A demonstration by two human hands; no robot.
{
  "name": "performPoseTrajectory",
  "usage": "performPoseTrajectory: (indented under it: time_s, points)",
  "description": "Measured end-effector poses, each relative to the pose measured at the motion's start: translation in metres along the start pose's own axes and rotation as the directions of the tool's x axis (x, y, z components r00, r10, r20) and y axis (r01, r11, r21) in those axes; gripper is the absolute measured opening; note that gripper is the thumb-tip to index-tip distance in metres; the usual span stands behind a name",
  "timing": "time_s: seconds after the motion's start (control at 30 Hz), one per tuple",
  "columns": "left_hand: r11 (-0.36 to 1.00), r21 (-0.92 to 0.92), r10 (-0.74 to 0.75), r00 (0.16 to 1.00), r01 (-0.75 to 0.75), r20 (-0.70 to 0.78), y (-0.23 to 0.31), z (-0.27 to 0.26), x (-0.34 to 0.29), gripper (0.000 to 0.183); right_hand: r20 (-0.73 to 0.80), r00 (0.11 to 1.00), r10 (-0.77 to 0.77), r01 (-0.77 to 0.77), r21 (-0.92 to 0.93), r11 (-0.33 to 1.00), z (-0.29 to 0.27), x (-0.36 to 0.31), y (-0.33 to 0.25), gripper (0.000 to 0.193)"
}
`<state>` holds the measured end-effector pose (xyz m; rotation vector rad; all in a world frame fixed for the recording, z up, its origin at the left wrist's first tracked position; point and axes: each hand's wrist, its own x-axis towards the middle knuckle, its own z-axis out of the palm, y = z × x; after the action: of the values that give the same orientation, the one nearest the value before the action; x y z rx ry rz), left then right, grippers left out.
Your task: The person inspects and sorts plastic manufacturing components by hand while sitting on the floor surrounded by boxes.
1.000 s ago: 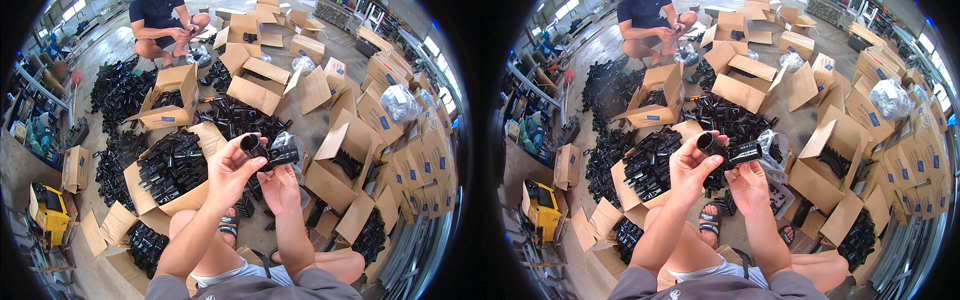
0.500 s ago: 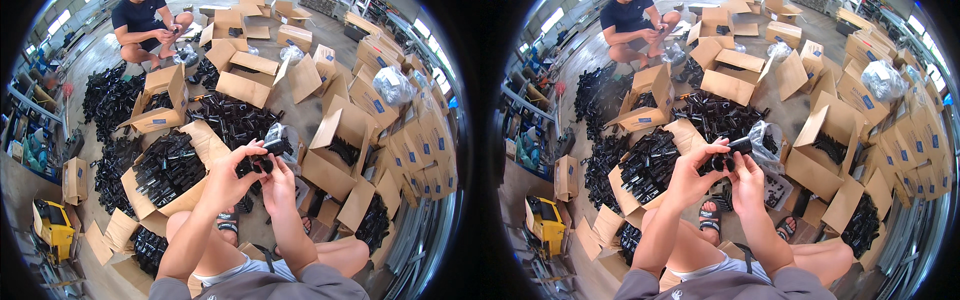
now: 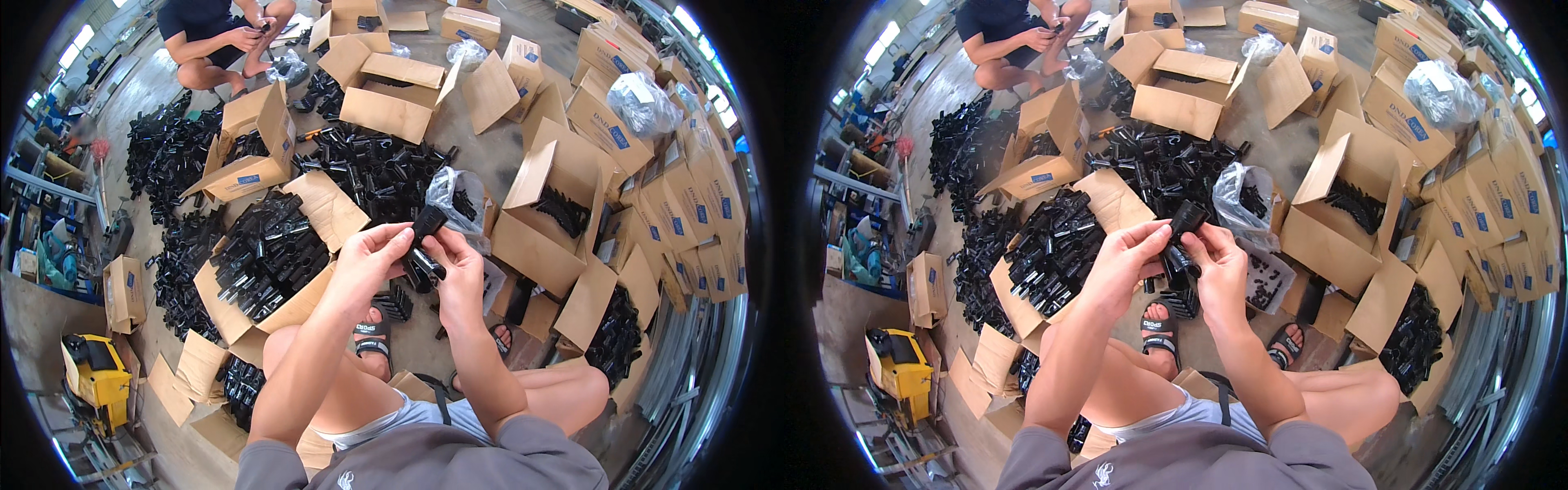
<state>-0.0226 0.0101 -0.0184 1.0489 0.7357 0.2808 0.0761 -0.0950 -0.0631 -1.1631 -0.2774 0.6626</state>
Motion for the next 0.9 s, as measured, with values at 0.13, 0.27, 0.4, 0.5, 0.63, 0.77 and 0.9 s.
performPoseTrajectory:
  time_s: [0.13, 0.27, 0.4, 0.5, 0.63, 0.77, 0.9]
  points:
    - [0.990, -0.134, -0.044, 0.999, 0.045, 0.011, 0.002, 0.002, -0.002, 0.029, 0.099, 0.993, 0.070, -0.074, 0.042, 0.996, -0.010, 0.008, -0.006, 0.029]
    - [0.950, -0.295, -0.106, 0.994, 0.106, 0.014, -0.007, 0.002, 0.004, 0.024, 0.011, 0.988, 0.154, -0.154, 0.149, 0.977, -0.047, 0.033, 0.001, 0.030]
    - [0.932, -0.359, -0.068, 0.997, 0.053, -0.031, -0.008, -0.008, 0.004, 0.024, -0.293, 0.951, 0.100, -0.179, -0.256, 0.950, -0.143, 0.070, 0.068, 0.023]
    - [0.923, -0.384, -0.023, 0.999, 0.006, -0.039, 0.000, -0.002, 0.002, 0.022, -0.339, 0.938, 0.073, -0.295, -0.668, 0.683, -0.232, 0.081, 0.148, 0.020]
    - [0.929, -0.370, -0.017, 0.995, -0.021, -0.099, -0.001, -0.004, 0.005, 0.020, -0.286, 0.945, 0.159, -0.306, -0.945, 0.118, -0.235, 0.071, 0.192, 0.021]
    - [0.939, -0.342, -0.012, 0.988, -0.042, -0.156, -0.002, -0.005, 0.006, 0.018, -0.354, 0.923, 0.148, -0.358, -0.934, 0.003, -0.226, 0.076, 0.221, 0.022]
    - [0.943, -0.326, 0.008, 0.985, -0.066, -0.175, 0.001, -0.004, 0.006, 0.019, -0.349, 0.929, 0.124, -0.348, -0.937, -0.029, -0.228, 0.087, 0.238, 0.021]
